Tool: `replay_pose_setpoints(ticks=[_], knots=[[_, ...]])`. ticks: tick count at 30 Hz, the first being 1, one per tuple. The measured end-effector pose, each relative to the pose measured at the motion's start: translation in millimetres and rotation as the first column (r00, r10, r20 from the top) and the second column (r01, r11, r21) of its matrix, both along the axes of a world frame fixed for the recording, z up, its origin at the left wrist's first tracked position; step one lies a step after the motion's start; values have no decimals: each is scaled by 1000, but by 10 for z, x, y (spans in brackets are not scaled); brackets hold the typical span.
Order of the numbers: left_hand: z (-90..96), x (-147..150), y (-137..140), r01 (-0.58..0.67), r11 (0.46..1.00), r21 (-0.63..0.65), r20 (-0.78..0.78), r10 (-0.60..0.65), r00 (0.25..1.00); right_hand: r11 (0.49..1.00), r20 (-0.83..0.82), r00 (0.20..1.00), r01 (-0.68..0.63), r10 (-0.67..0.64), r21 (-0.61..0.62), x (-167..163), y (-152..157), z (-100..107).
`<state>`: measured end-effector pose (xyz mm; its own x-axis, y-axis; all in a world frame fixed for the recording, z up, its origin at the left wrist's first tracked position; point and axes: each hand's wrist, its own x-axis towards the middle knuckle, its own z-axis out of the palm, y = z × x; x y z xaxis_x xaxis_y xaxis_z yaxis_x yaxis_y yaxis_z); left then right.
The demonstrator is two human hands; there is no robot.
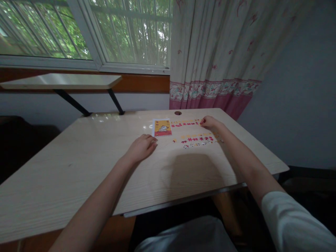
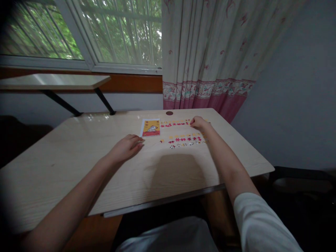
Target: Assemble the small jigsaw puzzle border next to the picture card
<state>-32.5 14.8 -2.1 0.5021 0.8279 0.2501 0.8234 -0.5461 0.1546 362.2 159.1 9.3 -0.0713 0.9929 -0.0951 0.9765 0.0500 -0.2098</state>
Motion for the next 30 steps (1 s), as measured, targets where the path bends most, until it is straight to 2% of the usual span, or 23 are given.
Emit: replay_pose_setpoints(ticks=[8, 15, 21, 26, 30], knots=[[-31, -6, 18, 34, 999, -3, 21, -34, 999, 1000, -63, 998, -26, 27, 13, -23, -52, -32], [-54, -18, 36, 60, 998, 8, 54, -60, 997, 995, -44, 995, -89, 91, 42, -79, -163, 18], [-54, 50, 5, 98, 995, 15, 123, -99, 988, 952, -89, 978, -162, 191, 259, -274, -368, 36], [-37, 120, -34, 116, 993, 14, 117, -117, 986, 959, -4, 1000, 7, -6, 285, -231, -358, -37], [-39, 137, -41, 111, 994, 21, 92, -112, 989, 976, 90, 996, 6, -26, 218, -172, -318, -110]])
